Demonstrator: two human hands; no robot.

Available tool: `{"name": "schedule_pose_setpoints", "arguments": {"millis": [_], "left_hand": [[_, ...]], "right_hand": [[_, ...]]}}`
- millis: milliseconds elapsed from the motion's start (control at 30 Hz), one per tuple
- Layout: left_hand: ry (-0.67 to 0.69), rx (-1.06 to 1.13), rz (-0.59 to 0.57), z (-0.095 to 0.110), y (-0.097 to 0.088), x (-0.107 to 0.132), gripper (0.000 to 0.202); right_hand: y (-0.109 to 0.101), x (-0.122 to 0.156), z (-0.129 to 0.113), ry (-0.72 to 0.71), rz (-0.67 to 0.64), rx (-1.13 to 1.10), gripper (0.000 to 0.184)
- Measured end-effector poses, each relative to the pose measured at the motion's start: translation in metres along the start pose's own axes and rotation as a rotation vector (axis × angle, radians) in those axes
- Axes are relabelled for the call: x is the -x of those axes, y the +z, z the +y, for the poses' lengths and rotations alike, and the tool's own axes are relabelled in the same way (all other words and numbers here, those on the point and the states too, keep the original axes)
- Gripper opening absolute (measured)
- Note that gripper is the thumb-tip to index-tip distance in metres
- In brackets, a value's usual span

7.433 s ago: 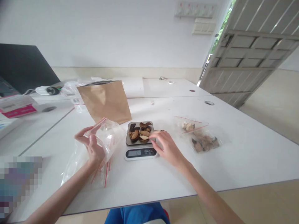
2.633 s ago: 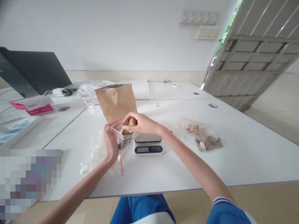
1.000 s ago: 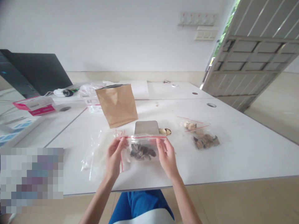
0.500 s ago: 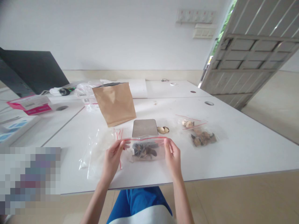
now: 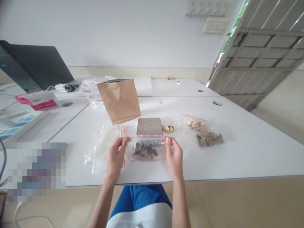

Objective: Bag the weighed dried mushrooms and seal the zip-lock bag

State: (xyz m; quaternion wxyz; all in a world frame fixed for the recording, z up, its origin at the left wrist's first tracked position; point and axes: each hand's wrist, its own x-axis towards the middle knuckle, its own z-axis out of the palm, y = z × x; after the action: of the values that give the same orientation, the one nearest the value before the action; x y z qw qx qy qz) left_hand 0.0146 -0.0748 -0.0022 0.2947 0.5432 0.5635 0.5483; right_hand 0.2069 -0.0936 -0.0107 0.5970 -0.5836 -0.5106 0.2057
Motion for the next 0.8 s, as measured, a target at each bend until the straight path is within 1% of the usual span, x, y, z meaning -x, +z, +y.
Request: {"name": "schedule_pose_setpoints", "arguments": {"millis": [100, 167, 267, 367, 467, 633, 800], "left_hand": [[0.007, 0.116, -0.039, -0.002, 0.002, 0.002, 0.030], [0.009, 0.199, -0.075, -0.004, 0.003, 0.004, 0.028], [-0.006, 0.296, -0.096, -0.006, 0.003, 0.004, 0.022], [-0.038, 0.355, -0.123, -0.007, 0.003, 0.003, 0.022], [-0.057, 0.381, -0.141, -0.005, 0.002, 0.003, 0.022], [-0.035, 0.400, -0.072, -0.001, 0.008, 0.008, 0.024], [-0.065, 0.595, -0.122, -0.002, 0.018, 0.017, 0.021]], "right_hand": [[0.000, 0.000, 0.000, 0.022, -0.010, -0.084, 0.039], [0.001, 0.001, 0.000, 0.033, -0.023, -0.121, 0.035], [0.002, 0.001, 0.000, 0.020, -0.048, -0.145, 0.027], [0.003, 0.001, 0.003, -0.002, -0.009, -0.144, 0.024], [0.004, 0.002, 0.005, 0.006, 0.041, -0.149, 0.025], [0.008, 0.006, -0.001, 0.097, 0.068, -0.276, 0.029], [0.011, 0.012, -0.005, 0.179, -0.024, -0.430, 0.029]]}}
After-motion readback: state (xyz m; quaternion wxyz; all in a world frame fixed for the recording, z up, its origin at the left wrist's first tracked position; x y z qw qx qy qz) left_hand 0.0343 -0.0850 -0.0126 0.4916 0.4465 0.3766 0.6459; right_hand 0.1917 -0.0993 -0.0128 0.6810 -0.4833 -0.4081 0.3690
